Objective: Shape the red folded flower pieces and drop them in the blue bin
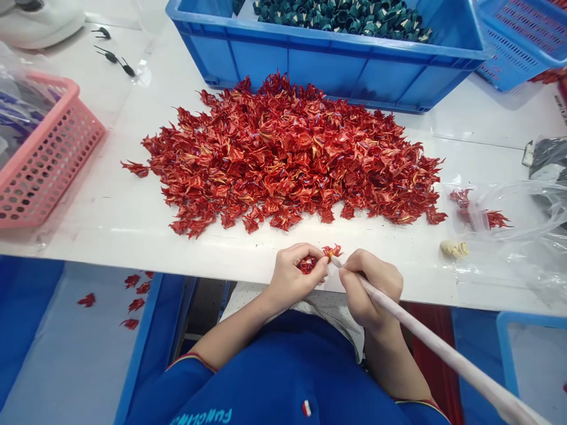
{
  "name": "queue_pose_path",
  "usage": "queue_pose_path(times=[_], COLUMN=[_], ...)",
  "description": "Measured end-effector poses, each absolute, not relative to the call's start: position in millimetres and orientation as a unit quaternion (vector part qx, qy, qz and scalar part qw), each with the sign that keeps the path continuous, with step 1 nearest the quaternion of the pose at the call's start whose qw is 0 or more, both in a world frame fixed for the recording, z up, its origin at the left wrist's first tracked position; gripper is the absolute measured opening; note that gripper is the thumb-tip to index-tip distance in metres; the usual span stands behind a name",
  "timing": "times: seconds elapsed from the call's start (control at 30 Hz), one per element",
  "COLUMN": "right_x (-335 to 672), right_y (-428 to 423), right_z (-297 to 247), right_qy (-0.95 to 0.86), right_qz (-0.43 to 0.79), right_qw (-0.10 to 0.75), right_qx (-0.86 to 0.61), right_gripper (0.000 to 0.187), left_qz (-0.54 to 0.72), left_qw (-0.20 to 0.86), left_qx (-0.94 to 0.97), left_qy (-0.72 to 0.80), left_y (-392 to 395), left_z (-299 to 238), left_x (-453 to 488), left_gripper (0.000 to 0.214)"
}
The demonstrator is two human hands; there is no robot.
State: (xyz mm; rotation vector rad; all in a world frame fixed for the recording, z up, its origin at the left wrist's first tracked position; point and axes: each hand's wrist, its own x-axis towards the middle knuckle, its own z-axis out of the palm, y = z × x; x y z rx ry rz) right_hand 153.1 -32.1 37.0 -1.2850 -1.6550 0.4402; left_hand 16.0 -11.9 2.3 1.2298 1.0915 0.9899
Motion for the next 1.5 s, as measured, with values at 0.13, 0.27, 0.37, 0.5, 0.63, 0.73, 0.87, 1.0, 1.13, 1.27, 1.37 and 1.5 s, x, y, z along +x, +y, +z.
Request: queue_pose_path(times=[0.13, 0.27, 0.37, 0.5, 0.63, 0.73, 0.87, 1.0, 1.13, 1.27, 1.37, 1.5], right_x=[153, 153, 153, 153, 156, 159, 158, 154, 152, 152, 154, 154], right_y=[-33, -33, -33, -32, -35, -40, -43, -38, -33, -33, -35, -36], right_z=[36, 35, 36, 39, 40, 37, 33, 33, 33, 34, 35, 35], right_qy=[-0.672, -0.673, -0.675, -0.663, -0.654, -0.616, -0.594, -0.627, -0.64, -0.643, -0.649, -0.651], right_qz=[0.179, 0.175, 0.183, 0.188, 0.223, 0.223, 0.213, 0.201, 0.182, 0.186, 0.187, 0.195], right_qw=[0.484, 0.487, 0.479, 0.474, 0.468, 0.514, 0.545, 0.52, 0.512, 0.51, 0.49, 0.495], right_qx=[-0.53, -0.528, -0.531, -0.548, -0.55, -0.553, -0.553, -0.544, -0.543, -0.54, -0.551, -0.542], right_gripper=[0.024, 0.024, 0.024, 0.024, 0.025, 0.021, 0.02, 0.021, 0.021, 0.02, 0.021, 0.021], left_qz=[0.423, 0.422, 0.42, 0.414, 0.408, 0.406, 0.403, 0.404, 0.405, 0.404, 0.396, 0.4], left_qw=[0.579, 0.582, 0.591, 0.598, 0.599, 0.615, 0.63, 0.632, 0.633, 0.633, 0.638, 0.637], left_qx=[0.52, 0.517, 0.509, 0.505, 0.501, 0.479, 0.458, 0.459, 0.462, 0.46, 0.457, 0.46], left_qy=[0.464, 0.465, 0.464, 0.465, 0.474, 0.478, 0.48, 0.476, 0.471, 0.474, 0.477, 0.472], left_y=[-12, -12, -12, -11, -11, -11, -10, -10, -11, -10, -10, -9], left_z=[3, 2, 3, 4, 5, 7, 8, 8, 8, 7, 7, 8], left_x=[16, 16, 16, 16, 16, 16, 16, 16, 16, 16, 15, 15], left_gripper=[0.015, 0.015, 0.016, 0.016, 0.017, 0.019, 0.025, 0.026, 0.022, 0.024, 0.027, 0.026])
